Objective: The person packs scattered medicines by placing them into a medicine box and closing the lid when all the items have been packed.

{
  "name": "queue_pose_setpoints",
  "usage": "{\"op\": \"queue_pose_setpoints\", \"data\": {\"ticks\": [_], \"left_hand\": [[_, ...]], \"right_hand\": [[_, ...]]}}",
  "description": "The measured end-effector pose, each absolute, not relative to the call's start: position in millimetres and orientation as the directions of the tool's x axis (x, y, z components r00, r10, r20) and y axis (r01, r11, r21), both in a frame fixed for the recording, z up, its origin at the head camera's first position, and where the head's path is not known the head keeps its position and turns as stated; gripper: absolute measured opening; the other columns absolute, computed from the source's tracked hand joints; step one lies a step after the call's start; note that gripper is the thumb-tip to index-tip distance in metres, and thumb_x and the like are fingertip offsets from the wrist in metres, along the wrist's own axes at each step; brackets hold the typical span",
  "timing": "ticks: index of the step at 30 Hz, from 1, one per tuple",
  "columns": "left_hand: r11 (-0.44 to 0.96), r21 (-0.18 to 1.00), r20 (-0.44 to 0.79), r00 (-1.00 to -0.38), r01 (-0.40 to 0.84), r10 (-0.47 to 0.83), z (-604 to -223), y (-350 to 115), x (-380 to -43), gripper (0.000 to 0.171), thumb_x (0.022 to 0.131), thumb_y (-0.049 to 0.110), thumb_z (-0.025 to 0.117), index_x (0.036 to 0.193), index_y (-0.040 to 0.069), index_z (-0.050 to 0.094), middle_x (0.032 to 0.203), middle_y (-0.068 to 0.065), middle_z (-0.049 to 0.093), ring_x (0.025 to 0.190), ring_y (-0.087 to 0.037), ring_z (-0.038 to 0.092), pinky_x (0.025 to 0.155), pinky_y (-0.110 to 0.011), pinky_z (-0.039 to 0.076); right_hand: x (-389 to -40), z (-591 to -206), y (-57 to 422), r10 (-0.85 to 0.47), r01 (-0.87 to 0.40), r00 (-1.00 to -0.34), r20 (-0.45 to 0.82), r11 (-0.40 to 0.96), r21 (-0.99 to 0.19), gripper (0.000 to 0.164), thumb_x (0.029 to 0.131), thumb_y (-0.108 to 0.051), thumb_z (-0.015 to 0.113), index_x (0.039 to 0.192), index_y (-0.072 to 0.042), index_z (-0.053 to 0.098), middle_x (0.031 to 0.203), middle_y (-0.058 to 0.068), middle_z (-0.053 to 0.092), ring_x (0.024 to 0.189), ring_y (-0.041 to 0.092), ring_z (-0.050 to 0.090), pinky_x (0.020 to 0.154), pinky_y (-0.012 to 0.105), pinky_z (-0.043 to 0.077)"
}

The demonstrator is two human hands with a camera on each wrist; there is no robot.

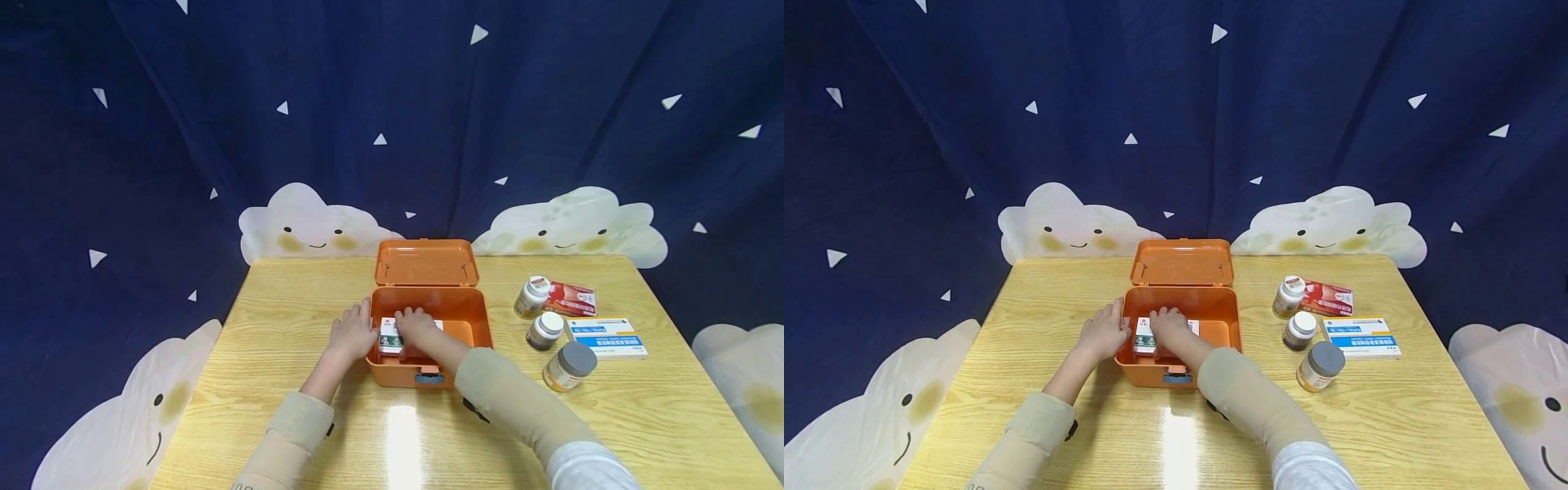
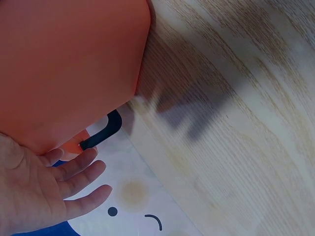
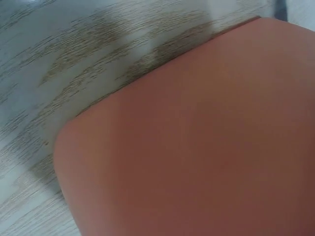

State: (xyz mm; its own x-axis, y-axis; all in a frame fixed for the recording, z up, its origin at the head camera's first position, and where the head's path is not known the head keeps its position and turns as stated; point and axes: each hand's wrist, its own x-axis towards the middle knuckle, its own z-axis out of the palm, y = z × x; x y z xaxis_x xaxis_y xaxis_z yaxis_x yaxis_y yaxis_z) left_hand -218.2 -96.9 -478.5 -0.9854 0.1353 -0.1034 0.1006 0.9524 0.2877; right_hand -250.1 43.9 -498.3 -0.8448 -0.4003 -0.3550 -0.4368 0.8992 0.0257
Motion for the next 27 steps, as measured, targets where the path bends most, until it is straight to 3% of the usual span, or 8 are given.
{"op": "queue_pose_setpoints", "data": {"ticks": [15, 27], "left_hand": [[0.948, 0.299, -0.092, -0.986, 0.105, 0.138, -480.1, -97.2, -217.5, 0.061, 0.087, 0.028, 0.049, 0.140, 0.004, 0.028, 0.125, -0.017, 0.046, 0.115, -0.034, 0.044, 0.088, -0.053, 0.037], [0.948, 0.301, -0.090, -0.986, 0.104, 0.137, -480.8, -96.8, -218.2, 0.060, 0.088, 0.027, 0.050, 0.140, 0.005, 0.028, 0.123, -0.016, 0.047, 0.113, -0.033, 0.045, 0.087, -0.052, 0.038]], "right_hand": [[-254.8, -502.7, 39.4, -0.413, -0.468, -0.835, -0.363, 0.881, 0.075, 0.086, 0.063, -0.053, 0.076, 0.127, -0.004, 0.043, 0.114, 0.014, 0.050, 0.096, 0.028, 0.050, 0.079, 0.036, 0.049], [-251.6, -503.5, 37.7, -0.415, -0.487, -0.834, -0.364, 0.864, 0.132, 0.077, 0.065, -0.051, 0.075, 0.120, -0.005, 0.047, 0.106, 0.012, 0.052, 0.092, 0.026, 0.051, 0.080, 0.034, 0.048]]}}
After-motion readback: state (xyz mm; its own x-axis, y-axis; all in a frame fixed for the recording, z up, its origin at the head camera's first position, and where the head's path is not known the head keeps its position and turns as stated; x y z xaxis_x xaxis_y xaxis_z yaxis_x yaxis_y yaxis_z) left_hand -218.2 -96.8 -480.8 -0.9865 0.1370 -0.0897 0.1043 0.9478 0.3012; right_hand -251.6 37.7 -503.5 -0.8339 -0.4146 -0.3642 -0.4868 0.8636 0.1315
